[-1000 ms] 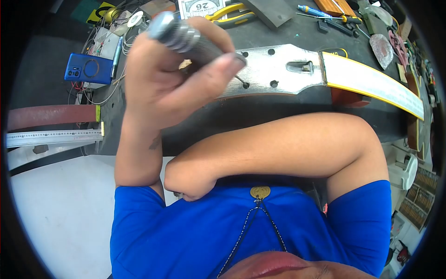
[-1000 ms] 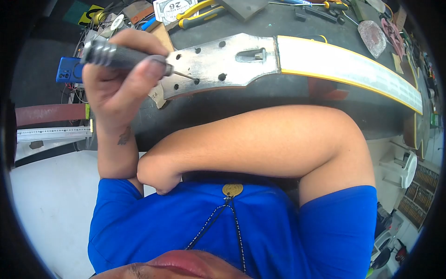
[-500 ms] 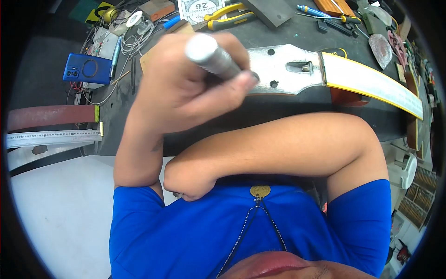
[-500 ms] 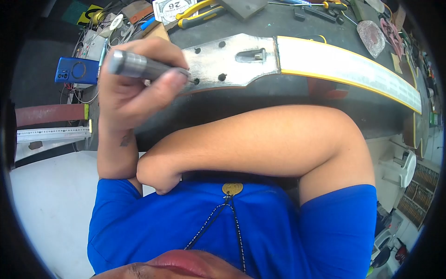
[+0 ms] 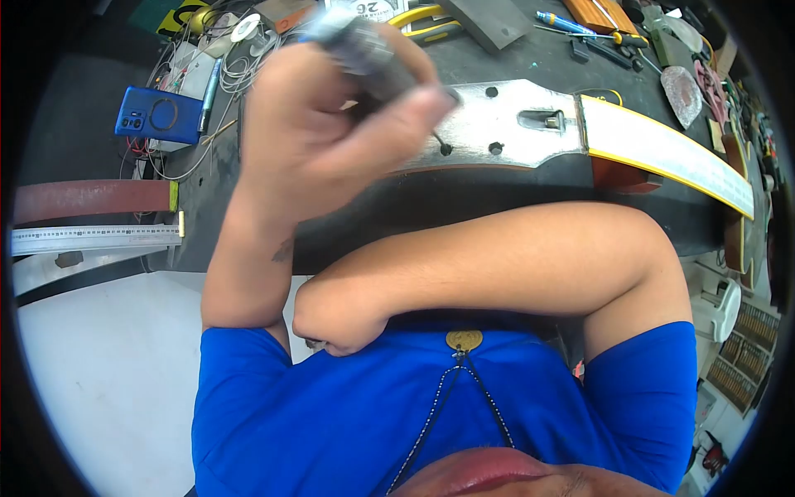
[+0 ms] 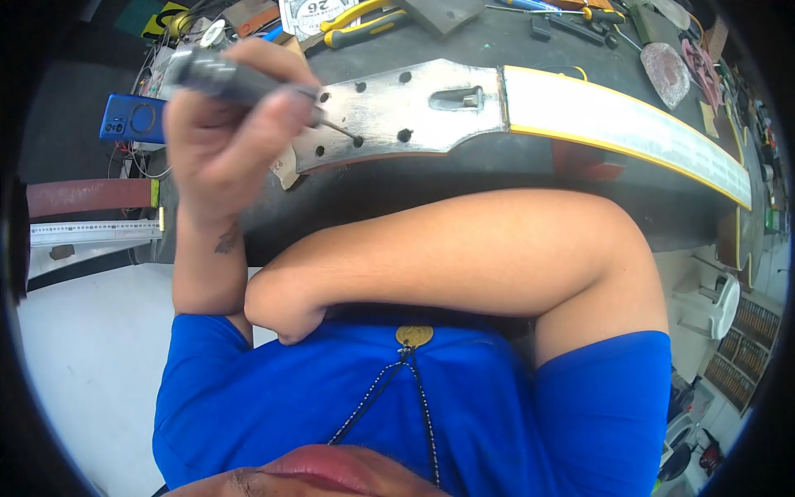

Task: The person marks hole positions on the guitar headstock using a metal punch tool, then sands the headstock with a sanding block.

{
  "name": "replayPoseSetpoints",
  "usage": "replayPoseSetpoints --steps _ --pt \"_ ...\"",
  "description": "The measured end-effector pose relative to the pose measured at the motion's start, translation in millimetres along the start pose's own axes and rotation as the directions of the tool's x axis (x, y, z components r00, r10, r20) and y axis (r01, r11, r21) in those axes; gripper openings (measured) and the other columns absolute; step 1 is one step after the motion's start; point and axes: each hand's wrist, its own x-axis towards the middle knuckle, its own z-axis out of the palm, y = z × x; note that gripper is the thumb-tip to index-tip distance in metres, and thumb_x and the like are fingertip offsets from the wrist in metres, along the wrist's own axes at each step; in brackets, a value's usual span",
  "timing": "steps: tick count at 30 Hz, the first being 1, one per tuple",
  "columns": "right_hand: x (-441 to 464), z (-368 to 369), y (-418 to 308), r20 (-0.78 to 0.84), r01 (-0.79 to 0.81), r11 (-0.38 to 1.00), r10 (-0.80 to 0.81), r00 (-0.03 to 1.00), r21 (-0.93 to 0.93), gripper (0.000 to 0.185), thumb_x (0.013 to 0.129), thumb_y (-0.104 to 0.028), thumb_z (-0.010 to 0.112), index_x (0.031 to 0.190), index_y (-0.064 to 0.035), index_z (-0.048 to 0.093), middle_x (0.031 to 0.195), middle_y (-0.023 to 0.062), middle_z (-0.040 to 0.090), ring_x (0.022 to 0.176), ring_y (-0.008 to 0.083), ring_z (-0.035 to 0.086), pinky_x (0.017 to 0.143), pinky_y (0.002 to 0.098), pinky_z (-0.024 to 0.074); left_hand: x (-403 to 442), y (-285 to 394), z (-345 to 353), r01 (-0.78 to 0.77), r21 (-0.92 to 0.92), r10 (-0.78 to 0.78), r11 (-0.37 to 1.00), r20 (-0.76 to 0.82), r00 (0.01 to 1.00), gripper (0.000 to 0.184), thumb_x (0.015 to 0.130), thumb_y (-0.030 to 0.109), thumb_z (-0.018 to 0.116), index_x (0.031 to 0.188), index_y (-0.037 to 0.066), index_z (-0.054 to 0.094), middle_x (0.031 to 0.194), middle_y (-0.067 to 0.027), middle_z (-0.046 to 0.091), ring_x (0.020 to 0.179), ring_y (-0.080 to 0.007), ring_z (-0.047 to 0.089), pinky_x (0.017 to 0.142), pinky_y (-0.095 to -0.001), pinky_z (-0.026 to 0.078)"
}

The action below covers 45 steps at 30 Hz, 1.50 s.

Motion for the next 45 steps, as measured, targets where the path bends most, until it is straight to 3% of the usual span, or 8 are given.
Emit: replayPoseSetpoints --steps 5,11,26,29,34,38,42,45 --pt "-8 -5 -2 0.007 -0.016 0.997 0.015 1.000 0.079 0.026 0.091 -0.016 0.064 0.097 0.0060 0.077 0.090 0.0277 0.074 0.085 0.0466 0.071 0.080 0.0531 0.0567 -4 -5 -33 -0.180 -0.317 0.092 0.931 -0.274 0.957 0.022 0.099 0.014 0.060 0.093 -0.006 0.067 0.094 -0.0163 0.069 0.067 -0.0115 0.053 0.060 -0.0264 0.040" --pt "-2 -1 2 0.033 -0.025 1.000 0.025 0.999 0.005 0.028 0.092 -0.017 0.065 0.107 0.0042 0.076 0.092 0.0271 0.074 0.088 0.0460 0.072 0.082 0.0533 0.0574 -14 -7 -33 -0.129 0.058 0.136 0.990 -0.131 0.982 0.015 0.092 0.006 0.067 0.093 -0.009 0.070 0.093 -0.0140 0.070 0.075 -0.0135 0.059 0.067 -0.0279 0.043" --pt "-4 -5 -2 0.043 -0.060 0.998 0.059 0.997 0.034 0.032 0.090 -0.016 0.067 0.117 -0.0001 0.076 0.096 0.0266 0.075 0.092 0.0453 0.073 0.085 0.0529 0.0584 -8 1 -22 -0.044 0.088 0.052 0.995 -0.086 0.995 0.010 0.085 0.002 0.069 0.089 -0.008 0.071 0.083 -0.0115 0.071 0.071 -0.0141 0.064 0.063 -0.0268 0.048" --pt "-4 -4 -1 0.026 -0.061 0.998 0.060 0.998 0.029 0.031 0.091 -0.017 0.067 0.116 0.0000 0.076 0.095 0.0264 0.075 0.092 0.0451 0.073 0.084 0.0531 0.0584 -2 7 -29 -0.088 0.108 0.072 0.990 0.142 0.987 0.008 0.088 -0.002 0.068 0.090 -0.008 0.071 0.083 -0.0103 0.071 0.072 -0.0136 0.065 0.064 -0.0263 0.048" --pt "-3 -4 -1 0.046 -0.040 0.999 0.040 0.998 0.014 0.030 0.092 -0.017 0.067 0.115 0.0005 0.076 0.094 0.0260 0.075 0.091 0.0448 0.073 0.084 0.0535 0.0582 -7 0 -23 0.035 0.076 -0.031 0.996 -0.043 0.999 0.014 0.086 0.007 0.076 0.088 -0.006 0.072 0.078 -0.0111 0.071 0.066 -0.0149 0.065 0.060 -0.0275 0.048" --pt "-3 -5 -1 0.046 -0.042 0.999 0.042 0.998 0.006 0.030 0.092 -0.017 0.067 0.115 0.0012 0.076 0.093 0.0261 0.075 0.091 0.0450 0.073 0.083 0.0530 0.0585 3 -1 -26 -0.134 0.132 0.096 0.982 0.265 0.959 0.011 0.088 0.006 0.076 0.089 -0.004 0.074 0.073 -0.0082 0.070 0.064 -0.0141 0.066 0.059 -0.0279 0.049" --pt "-3 -4 -2 0.052 -0.050 0.999 0.049 0.997 0.023 0.030 0.092 -0.017 0.067 0.114 0.0011 0.076 0.093 0.0259 0.075 0.090 0.0451 0.073 0.083 0.0530 0.0587 -5 -7 -33 0.086 0.081 -0.098 0.993 0.158 0.983 0.014 0.087 0.009 0.078 0.088 -0.004 0.073 0.074 -0.0105 0.070 0.066 -0.0148 0.068 0.060 -0.0283 0.050" --pt "-3 -5 -1 0.045 -0.043 0.999 0.043 0.998 0.005 0.029 0.092 -0.017 0.067 0.114 0.0007 0.076 0.094 0.0256 0.075 0.091 0.0450 0.073 0.084 0.0531 0.0588 1 -5 -42 -0.105 0.093 0.080 0.990 0.239 0.968 0.013 0.088 0.007 0.077 0.089 -0.004 0.073 0.075 -0.0113 0.071 0.067 -0.0161 0.069 0.061 -0.0281 0.051"
